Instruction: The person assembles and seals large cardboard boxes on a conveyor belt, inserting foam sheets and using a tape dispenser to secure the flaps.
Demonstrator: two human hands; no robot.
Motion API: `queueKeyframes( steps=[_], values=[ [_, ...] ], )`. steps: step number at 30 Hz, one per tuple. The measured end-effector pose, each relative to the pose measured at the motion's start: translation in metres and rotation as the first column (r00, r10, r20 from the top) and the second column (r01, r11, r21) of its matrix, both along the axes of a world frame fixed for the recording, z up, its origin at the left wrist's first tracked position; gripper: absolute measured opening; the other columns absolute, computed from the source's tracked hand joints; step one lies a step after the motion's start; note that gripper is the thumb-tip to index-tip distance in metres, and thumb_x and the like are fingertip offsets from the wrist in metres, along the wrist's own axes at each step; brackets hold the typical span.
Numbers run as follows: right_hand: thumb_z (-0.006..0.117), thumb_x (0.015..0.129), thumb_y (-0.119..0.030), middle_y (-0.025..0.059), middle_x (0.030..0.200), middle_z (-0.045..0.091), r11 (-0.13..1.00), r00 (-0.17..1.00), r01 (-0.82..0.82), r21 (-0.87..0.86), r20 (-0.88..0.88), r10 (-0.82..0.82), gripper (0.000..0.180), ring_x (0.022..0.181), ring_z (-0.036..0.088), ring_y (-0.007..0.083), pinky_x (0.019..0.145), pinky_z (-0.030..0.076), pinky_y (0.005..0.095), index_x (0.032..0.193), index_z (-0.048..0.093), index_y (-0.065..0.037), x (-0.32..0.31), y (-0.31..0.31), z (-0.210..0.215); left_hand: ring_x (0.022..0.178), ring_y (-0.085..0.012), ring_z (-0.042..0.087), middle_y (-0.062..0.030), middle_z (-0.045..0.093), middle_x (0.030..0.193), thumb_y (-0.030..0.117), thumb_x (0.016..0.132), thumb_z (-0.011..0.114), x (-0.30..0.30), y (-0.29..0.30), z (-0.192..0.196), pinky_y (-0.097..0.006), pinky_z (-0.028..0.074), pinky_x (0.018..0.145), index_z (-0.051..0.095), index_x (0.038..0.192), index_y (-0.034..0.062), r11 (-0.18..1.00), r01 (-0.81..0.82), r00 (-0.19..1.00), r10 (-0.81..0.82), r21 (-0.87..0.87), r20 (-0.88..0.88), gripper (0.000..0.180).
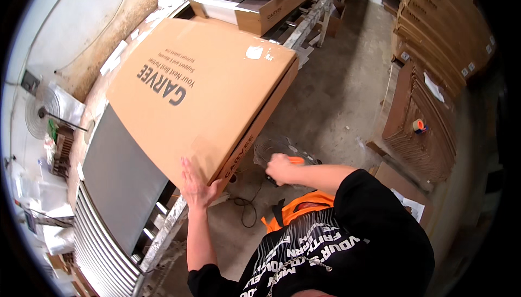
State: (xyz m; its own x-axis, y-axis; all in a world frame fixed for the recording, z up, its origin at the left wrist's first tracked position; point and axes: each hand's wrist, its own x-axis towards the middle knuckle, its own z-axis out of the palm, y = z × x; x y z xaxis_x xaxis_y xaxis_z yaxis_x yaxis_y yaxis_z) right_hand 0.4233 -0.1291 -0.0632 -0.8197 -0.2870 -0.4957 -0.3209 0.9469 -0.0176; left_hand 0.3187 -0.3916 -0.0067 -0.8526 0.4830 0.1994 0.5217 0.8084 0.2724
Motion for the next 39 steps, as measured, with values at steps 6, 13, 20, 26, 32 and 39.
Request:
queueKeyframes(
  steps=[6,13,20,26,32,39],
  values=[
    [0.07,0.067,-0.016,0.0152,0.106,0.07,0.026,0.598,0.658,-0.753,0.501,-0.625,0.057,0.099,0.067,0.0238,0.086,0.053,0.0351,0.122,0.064,-0.001,0.033,0.187,-0.013,0.143,-0.043,0.02,-0.0296,0.02,0.153,0.04,0.067,0.081,0.01,0.071,0.036,-0.052,0.018,0.117,0.019,0.147,-0.0064,0.955,-0.009,0.999,0.02,-0.296,0.032,0.112],
    [0.064,0.073,-0.005,0.0131,0.112,0.067,-0.434,0.693,0.438,-0.788,0.603,-0.395,0.055,0.1,0.065,0.0171,0.093,0.049,0.0289,0.127,0.058,0.004,-0.118,0.379,0.088,0.143,-0.0447,0.018,-0.0304,0.023,0.152,0.062,0.083,0.059,-0.062,0.299,0.025,-0.053,0.012,0.118,0.024,0.146,-0.0077,0.952,0.158,0.986,-0.167,-0.261,-0.012,0.1],
    [0.072,0.064,-0.012,0.0055,0.069,0.066,-0.106,0.774,0.601,-0.792,0.61,-0.169,0.022,0.059,0.058,0.0094,0.053,0.046,0.0251,0.081,0.073,0.001,-0.19,0.424,0.06,0.135,-0.0549,0.026,-0.0323,0.029,0.148,0.052,0.086,0.062,-0.079,0.345,0.012,-0.057,0.023,0.113,0.033,0.141,-0.0091,0.928,0.152,0.968,-0.209,-0.34,-0.136,0.087],
    [0.074,0.072,-0.017,0.0089,0.104,0.072,-0.541,0.636,0.541,-0.645,0.734,-0.238,0.059,0.091,0.064,0.0087,0.088,0.048,0.0234,0.127,0.061,-0.001,-0.024,0.29,0.053,0.137,-0.0552,0.022,-0.0323,0.025,0.15,0.046,0.083,0.067,-0.088,0.329,0.028,-0.058,0.019,0.113,0.034,0.142,-0.0059,0.967,0.226,0.974,-0.225,-0.12,0.022,0.085],
    [0.07,0.072,-0.02,0.0112,0.088,0.067,-0.581,0.484,0.261,-0.771,0.625,-0.613,0.054,0.079,0.061,0.0109,0.077,0.049,0.0265,0.122,0.063,-0.002,-0.057,0.194,0.057,0.121,-0.0275,0.054,-0.0079,0.054,0.136,0.035,0.082,0.069,-0.111,0.463,0.085,-0.045,0.04,0.101,0.069,0.113,0.0203,0.434,0.861,0.482,-0.863,-0.266,0.152,0.034],
    [0.069,0.069,-0.026,0.0094,0.073,0.065,-0.521,0.306,0.271,-0.809,0.586,-0.751,0.064,0.072,0.055,0.0045,0.071,0.049,0.0259,0.126,0.058,0.002,-0.061,0.165,0.06,0.107,-0.018,0.064,0.0089,0.054,0.139,0.052,0.089,0.051,-0.148,0.452,0.052,-0.042,0.043,0.098,0.072,0.104,0.0368,0.021,0.652,0.367,-0.884,-0.758,0.291,0.029]
  ],
)
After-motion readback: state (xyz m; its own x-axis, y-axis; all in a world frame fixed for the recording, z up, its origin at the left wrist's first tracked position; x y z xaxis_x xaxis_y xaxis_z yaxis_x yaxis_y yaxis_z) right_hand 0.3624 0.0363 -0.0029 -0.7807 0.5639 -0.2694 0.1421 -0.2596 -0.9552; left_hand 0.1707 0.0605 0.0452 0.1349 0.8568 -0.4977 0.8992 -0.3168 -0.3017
